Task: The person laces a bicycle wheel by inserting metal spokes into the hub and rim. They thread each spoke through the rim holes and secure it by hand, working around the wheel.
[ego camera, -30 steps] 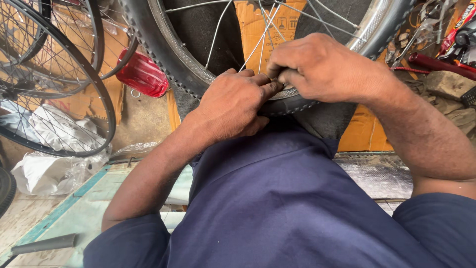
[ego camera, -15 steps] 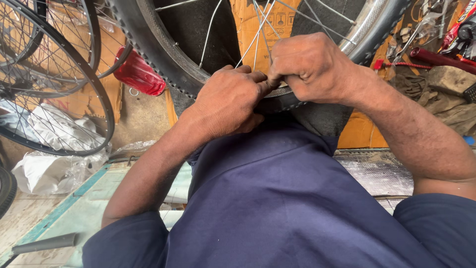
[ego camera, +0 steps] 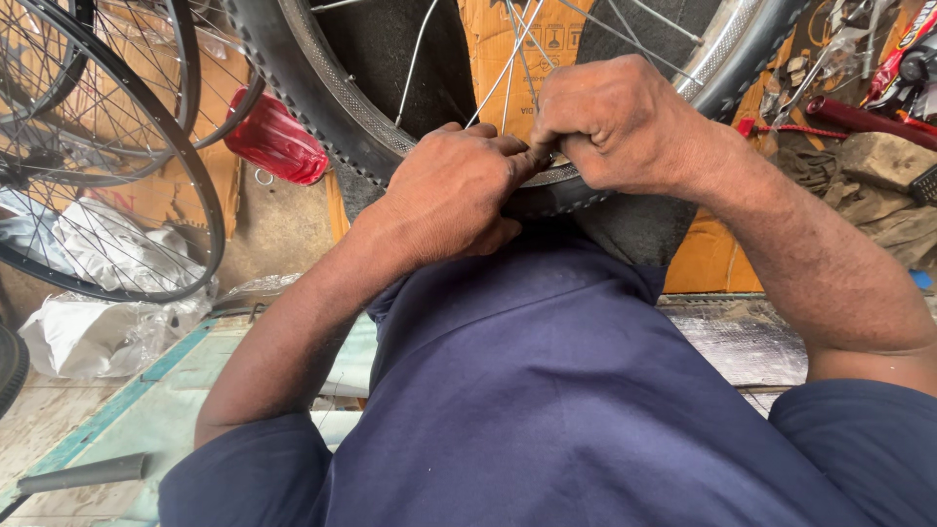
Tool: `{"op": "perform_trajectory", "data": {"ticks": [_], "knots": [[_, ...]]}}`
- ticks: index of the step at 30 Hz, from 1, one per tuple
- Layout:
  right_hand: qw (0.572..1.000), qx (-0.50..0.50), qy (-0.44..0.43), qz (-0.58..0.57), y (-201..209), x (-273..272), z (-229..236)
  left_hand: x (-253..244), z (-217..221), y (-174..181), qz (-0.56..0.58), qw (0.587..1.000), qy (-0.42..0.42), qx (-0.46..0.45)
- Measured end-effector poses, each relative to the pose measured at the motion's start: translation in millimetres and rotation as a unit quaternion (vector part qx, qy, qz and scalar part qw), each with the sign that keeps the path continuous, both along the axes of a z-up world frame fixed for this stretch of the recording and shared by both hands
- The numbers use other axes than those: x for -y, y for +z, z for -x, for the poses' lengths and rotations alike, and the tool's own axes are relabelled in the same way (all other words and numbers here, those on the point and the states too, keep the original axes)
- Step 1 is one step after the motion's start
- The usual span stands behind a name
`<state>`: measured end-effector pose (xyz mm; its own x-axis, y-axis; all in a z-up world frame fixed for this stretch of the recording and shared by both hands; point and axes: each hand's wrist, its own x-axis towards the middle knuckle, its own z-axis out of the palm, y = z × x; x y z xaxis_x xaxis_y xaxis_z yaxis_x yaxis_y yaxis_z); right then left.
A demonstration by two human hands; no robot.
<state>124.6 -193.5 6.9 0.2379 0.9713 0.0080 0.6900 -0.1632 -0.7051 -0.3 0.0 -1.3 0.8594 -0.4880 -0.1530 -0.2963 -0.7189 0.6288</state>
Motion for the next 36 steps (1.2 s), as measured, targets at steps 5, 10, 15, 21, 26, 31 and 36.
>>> {"op": "perform_trajectory", "data": {"ticks": [5,10,15,21,26,31,36], "knots": [[1.000,-0.006,0.003,0.010,-0.1,-1.7,-1.1,-0.3,0.2,-0.1,0.006,1.000,0.004,0.005],[1.000,-0.018,-0.001,0.022,-2.5,-0.9,-2.2,1.0,1.3,-1.6,0.007,1.000,0.008,0.006],[0.999,-0.022,0.000,0.030,-4.8,0.4,-3.2,3.7,2.6,-4.0,-0.010,1.000,0.006,0.004],[1.000,-0.003,0.005,0.026,-4.9,-0.4,-2.8,4.3,1.9,-2.1,-0.026,1.000,0.002,-0.010],[0.999,-0.011,-0.012,0.030,2.6,-4.6,-2.7,2.3,4.2,2.7,0.008,0.999,0.019,0.033],[0.996,-0.014,-0.085,-0.021,10.8,-4.4,0.1,-3.9,17.0,4.5,0.088,0.972,0.103,0.194],[0.986,0.063,-0.110,-0.104,8.7,-2.0,8.4,5.7,22.8,-0.9,0.026,0.948,0.107,0.297]]}}
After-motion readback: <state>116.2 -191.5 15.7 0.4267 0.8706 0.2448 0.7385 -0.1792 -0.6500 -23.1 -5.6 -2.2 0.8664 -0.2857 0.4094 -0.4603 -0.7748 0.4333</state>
